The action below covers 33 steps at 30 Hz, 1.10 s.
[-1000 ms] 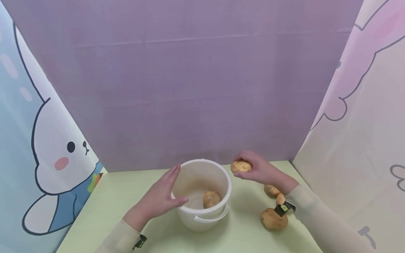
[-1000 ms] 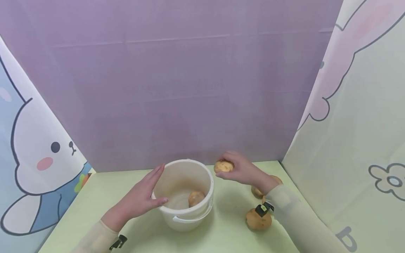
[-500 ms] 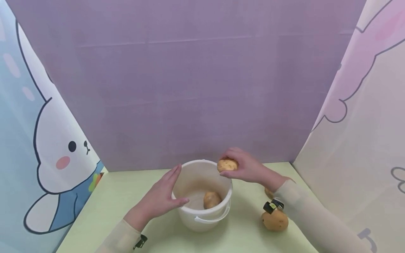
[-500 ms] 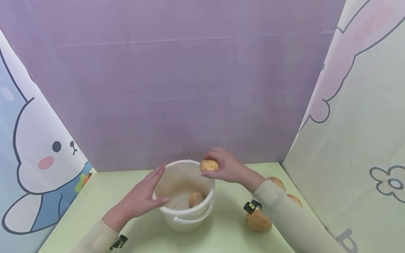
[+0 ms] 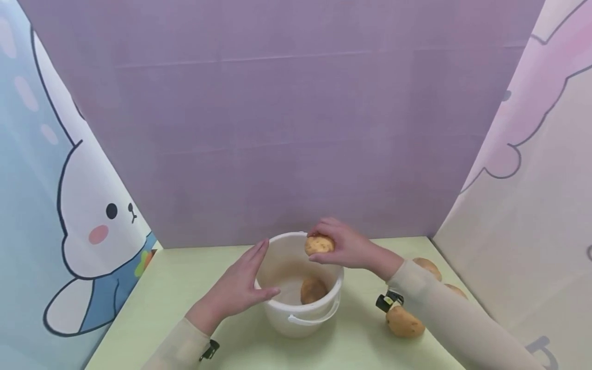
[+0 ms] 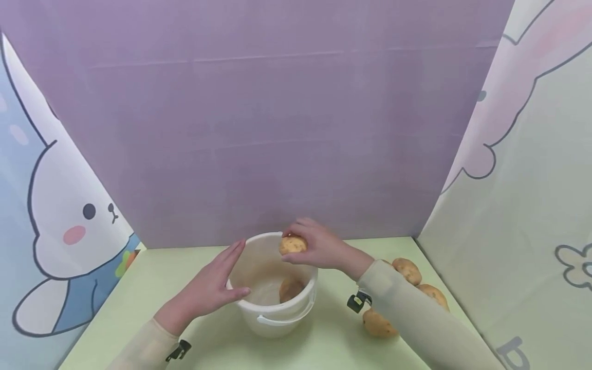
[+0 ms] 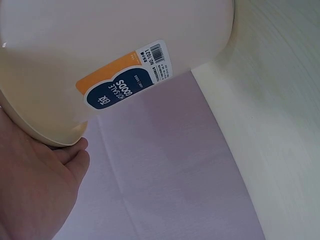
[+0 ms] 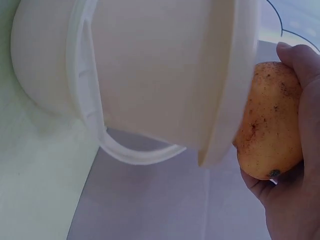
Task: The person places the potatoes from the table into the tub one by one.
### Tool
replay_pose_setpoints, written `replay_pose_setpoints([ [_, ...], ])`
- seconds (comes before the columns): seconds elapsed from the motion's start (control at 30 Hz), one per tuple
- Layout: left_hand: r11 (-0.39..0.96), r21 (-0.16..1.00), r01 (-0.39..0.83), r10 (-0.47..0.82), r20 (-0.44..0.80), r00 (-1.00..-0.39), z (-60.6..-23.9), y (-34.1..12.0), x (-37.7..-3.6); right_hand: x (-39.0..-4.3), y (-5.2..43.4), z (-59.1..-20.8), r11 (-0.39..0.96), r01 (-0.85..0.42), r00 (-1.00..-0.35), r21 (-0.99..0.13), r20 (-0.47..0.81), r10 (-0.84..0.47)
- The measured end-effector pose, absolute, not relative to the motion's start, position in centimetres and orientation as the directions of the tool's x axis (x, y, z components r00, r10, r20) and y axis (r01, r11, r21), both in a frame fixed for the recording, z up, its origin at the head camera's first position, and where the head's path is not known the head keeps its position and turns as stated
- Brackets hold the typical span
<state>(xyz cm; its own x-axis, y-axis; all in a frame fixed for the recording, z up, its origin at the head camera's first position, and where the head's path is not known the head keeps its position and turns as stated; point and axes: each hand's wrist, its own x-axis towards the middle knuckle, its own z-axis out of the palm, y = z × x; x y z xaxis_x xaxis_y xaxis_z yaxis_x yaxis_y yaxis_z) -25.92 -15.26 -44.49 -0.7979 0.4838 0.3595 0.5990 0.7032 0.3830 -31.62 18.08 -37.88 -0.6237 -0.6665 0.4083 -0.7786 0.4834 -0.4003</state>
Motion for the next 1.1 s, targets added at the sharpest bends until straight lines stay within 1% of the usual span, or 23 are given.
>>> replay_pose_setpoints([
  [0.1,0.699,0.385,0.603,0.487,0.361,-0.795,-44.4,-15.2,-26.0,-31.7,17.4,-38.0,0.479,-0.788,-0.612,-0.388,0.407,-0.678],
  [0.3,0.704,0.381,0.599,0.491,0.348,-0.799,-44.3,-15.0,-26.3,-32.1,16.4,-38.3,0.427,-0.841,-0.539,-0.332,0.457,-0.707],
  [0.47,0.705,0.385,0.596,0.489,0.344,-0.801,-44.1,-15.0,-26.2,-32.5,15.3,-38.5,0.406,-0.861,-0.507,-0.305,0.459,-0.730],
  [0.93,0.704,0.388,0.594,0.494,0.334,-0.803,-44.4,-15.0,-25.9,-32.7,13.2,-39.0,0.412,-0.856,-0.510,-0.312,0.383,-0.770],
  [1.1,0.703,0.389,0.595,0.493,0.337,-0.802,-44.4,-15.0,-25.8,-32.7,12.5,-39.4,0.426,-0.854,-0.512,-0.298,0.343,-0.788],
])
